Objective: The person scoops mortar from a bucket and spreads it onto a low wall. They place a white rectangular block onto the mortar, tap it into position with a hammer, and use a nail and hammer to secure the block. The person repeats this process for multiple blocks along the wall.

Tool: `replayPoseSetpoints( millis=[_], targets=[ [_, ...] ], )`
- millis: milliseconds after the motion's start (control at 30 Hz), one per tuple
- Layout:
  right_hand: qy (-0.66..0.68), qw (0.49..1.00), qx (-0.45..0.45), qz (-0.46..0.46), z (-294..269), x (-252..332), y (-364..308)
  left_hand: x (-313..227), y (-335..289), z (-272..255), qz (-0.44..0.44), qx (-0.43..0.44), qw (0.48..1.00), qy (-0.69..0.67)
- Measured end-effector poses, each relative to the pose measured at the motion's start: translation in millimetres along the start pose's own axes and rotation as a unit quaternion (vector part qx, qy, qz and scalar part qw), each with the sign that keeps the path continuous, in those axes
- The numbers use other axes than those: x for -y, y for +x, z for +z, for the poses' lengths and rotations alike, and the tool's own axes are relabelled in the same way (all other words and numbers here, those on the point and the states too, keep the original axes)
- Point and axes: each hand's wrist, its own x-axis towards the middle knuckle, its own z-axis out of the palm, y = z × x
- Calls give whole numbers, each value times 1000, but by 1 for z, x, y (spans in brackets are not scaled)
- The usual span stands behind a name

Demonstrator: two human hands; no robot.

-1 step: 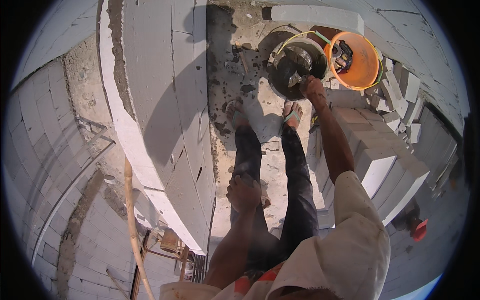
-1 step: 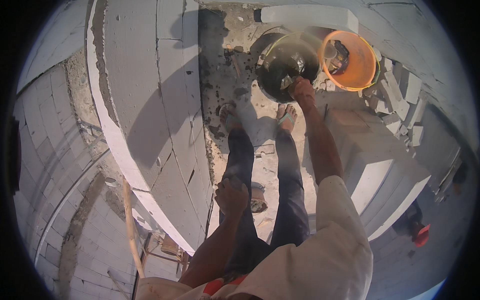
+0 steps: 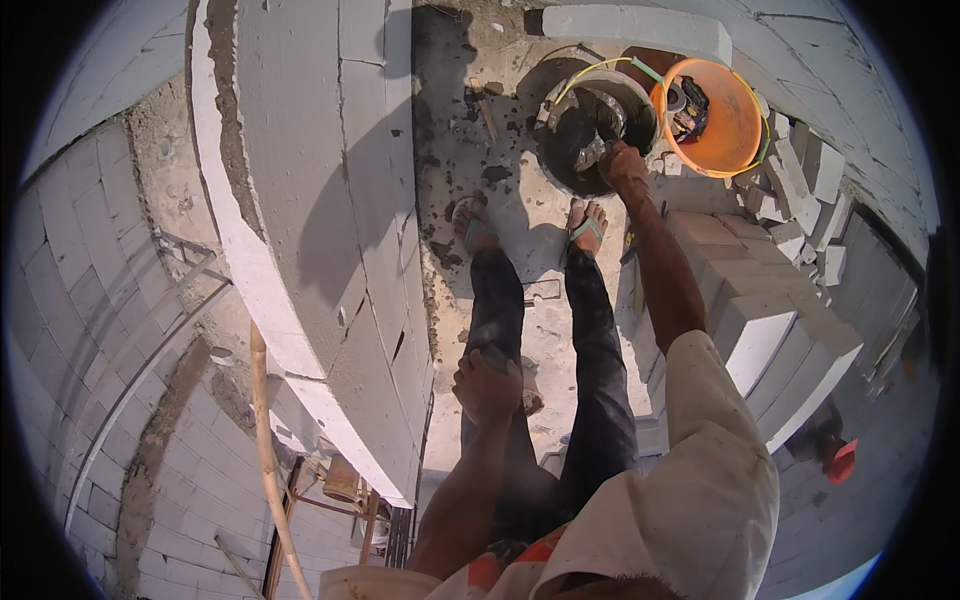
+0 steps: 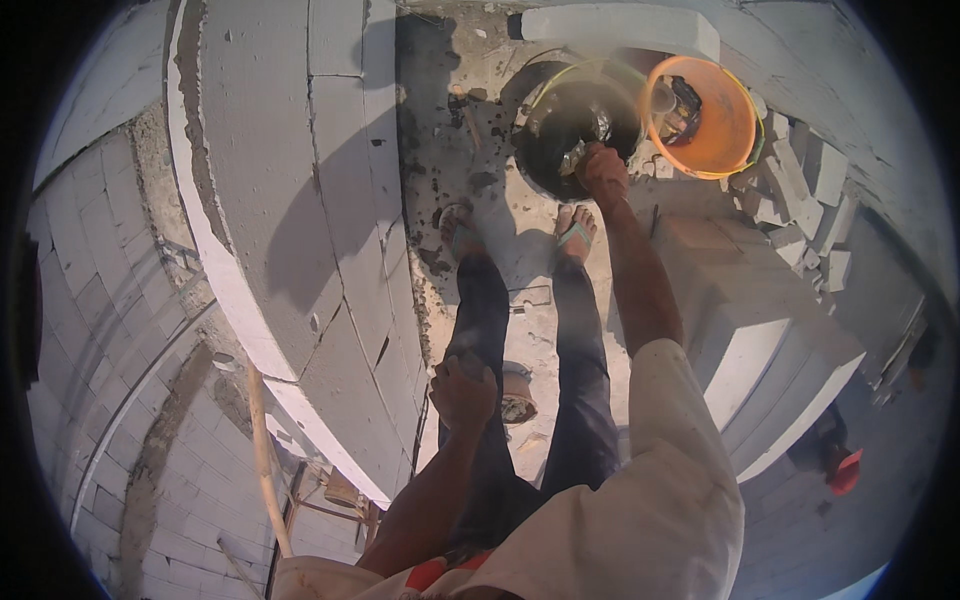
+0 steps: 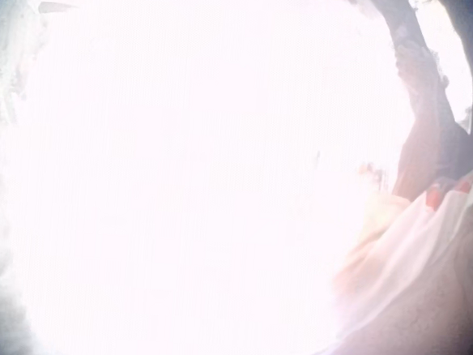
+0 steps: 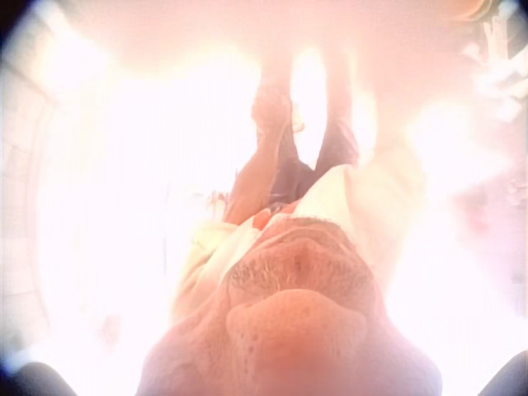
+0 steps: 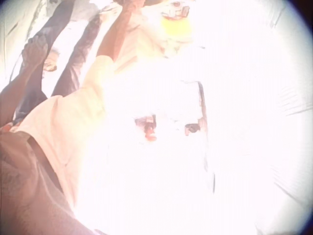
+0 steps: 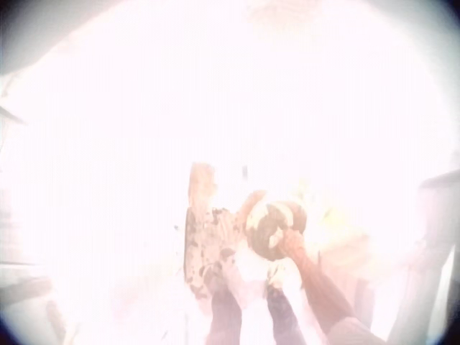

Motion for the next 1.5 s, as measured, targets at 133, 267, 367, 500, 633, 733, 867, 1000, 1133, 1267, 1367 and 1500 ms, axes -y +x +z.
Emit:
replayPoseSetpoints(
  millis=[133,267,367,500,633,733,867,1000,1133,1267,1367,1500],
  targets=[
    [-71,993,39,-84,22,30,8,-7,-8,8,-9,-9,1000,-13],
    [189,969,153,-53,32,6,-6,-21,-14,12,-17,-26,999,-30],
    [339,895,289,11,9,-32,-31,-33,-24,19,-53,-11,997,-47],
    [311,918,188,-156,4,-57,-69,-41,-36,36,-72,-21,996,-48],
    [414,840,264,-232,-66,18,-125,-40,-59,48,-92,-20,994,-47],
    [486,763,311,-291,-115,97,-160,-38,-71,36,-114,-19,989,-88],
    [385,750,121,-524,-171,230,-207,-38,-98,41,-113,9,983,-142],
    [331,703,-104,-621,-149,306,-203,-22,-94,99,-80,32,987,-134],
    [177,738,-120,-640,-108,285,-227,-8,-106,143,-79,3,985,-154],
    [0,725,-63,-686,-85,206,-289,13,-107,157,-58,-27,984,-168],
    [34,737,28,-675,-77,151,-322,19,-111,132,-51,25,984,-168],
    [125,835,123,-521,-68,93,-320,25,-116,162,16,-46,987,-152]
  ],
)
